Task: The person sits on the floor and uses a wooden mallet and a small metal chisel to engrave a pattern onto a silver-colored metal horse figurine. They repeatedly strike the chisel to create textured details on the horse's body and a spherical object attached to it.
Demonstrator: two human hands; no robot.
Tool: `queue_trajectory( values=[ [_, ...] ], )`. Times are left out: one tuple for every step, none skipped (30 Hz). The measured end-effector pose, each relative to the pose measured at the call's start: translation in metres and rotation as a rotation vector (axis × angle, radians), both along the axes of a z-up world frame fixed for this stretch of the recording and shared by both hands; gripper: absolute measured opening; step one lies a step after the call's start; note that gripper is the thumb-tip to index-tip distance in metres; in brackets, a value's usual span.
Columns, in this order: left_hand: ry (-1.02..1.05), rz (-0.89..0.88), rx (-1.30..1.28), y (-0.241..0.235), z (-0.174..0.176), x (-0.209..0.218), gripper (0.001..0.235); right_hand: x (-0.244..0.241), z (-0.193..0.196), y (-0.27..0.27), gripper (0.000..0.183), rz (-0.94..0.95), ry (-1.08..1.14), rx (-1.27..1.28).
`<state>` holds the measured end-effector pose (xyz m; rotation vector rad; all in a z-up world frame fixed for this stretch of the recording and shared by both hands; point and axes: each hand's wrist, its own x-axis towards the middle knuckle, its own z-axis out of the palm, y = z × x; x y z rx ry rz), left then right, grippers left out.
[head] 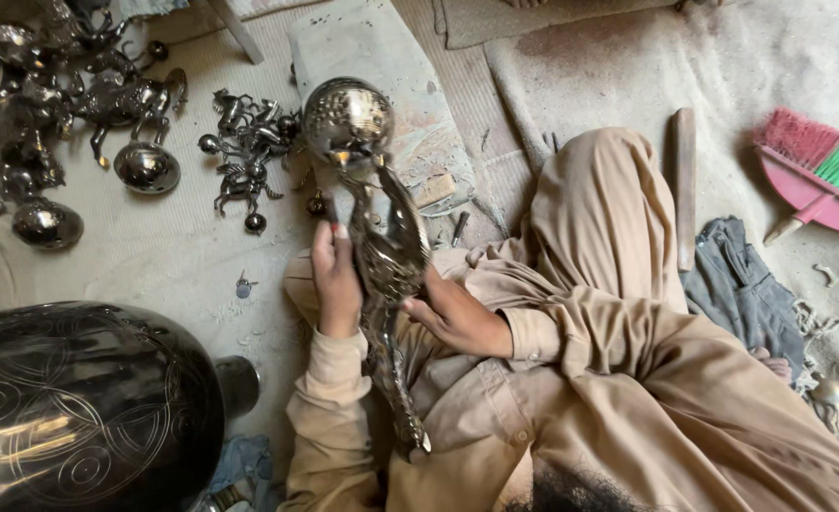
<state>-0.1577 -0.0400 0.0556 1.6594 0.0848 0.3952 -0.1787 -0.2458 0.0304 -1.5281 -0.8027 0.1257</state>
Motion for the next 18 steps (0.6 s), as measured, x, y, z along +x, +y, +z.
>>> queue_trajectory(
  values=[
    [-0.002,0.003,0.040,-0.004,-0.005,-0.004,0.027,0.000,-0.009,-0.004,0.041,0.032,0.056,-0.068],
    [-0.003,0.006,0.080,-0.008,-0.008,-0.007,0.028,0.000,-0.017,-0.009,0.035,0.066,0.111,-0.136],
    [-0.012,0.006,0.107,-0.013,-0.010,-0.006,0.027,0.002,-0.025,-0.013,0.030,0.103,0.162,-0.208],
    [-0.020,0.005,0.135,-0.017,-0.010,-0.005,0.025,0.001,-0.029,-0.018,0.032,0.096,0.177,-0.218],
    [-0.044,0.004,0.161,-0.019,-0.009,0.000,0.024,0.006,-0.032,-0.023,0.034,0.086,0.177,-0.230],
    [-0.034,0.005,0.196,-0.021,-0.006,0.001,0.023,0.010,-0.033,-0.026,0.036,0.076,0.178,-0.243],
    [-0.026,-0.004,0.233,-0.023,-0.002,0.004,0.023,0.014,-0.032,-0.030,0.040,0.083,0.145,-0.182],
    [-0.018,-0.012,0.269,-0.026,0.000,0.009,0.023,0.018,-0.030,-0.033,0.044,0.090,0.112,-0.122],
    [-0.003,-0.010,0.237,-0.028,0.002,0.009,0.023,0.018,-0.029,-0.034,0.049,0.104,0.083,-0.061],
    [0.013,-0.007,0.205,-0.030,0.002,0.010,0.023,0.020,-0.027,-0.038,0.051,0.107,0.095,-0.085],
    [0.029,-0.013,0.185,-0.028,0.005,0.012,0.024,0.023,-0.025,-0.037,0.054,0.102,0.109,-0.098],
    [0.030,-0.010,0.177,-0.027,0.006,0.016,0.023,0.025,-0.025,-0.035,0.056,0.097,0.123,-0.111],
    [0.032,-0.002,0.169,-0.026,0.005,0.019,0.023,0.031,-0.025,-0.032,0.055,0.093,0.146,-0.116],
    [0.034,0.006,0.160,-0.024,0.004,0.025,0.022,0.037,-0.026,-0.029,0.054,0.089,0.170,-0.121],
    [0.015,0.033,0.148,-0.021,0.001,0.029,0.022,0.038,-0.029,-0.027,0.054,0.087,0.204,-0.130],
    [-0.004,0.061,0.136,-0.017,-0.002,0.038,0.023,0.049,-0.034,-0.020,0.048,0.043,0.179,-0.209],
    [-0.011,0.101,0.118,-0.015,-0.008,0.040,0.023,0.057,-0.039,-0.016,0.043,0.013,0.163,-0.298],
    [-0.056,0.113,0.055,-0.015,-0.015,0.046,0.023,0.062,-0.044,-0.014,0.038,-0.015,0.145,-0.387]
  ],
)
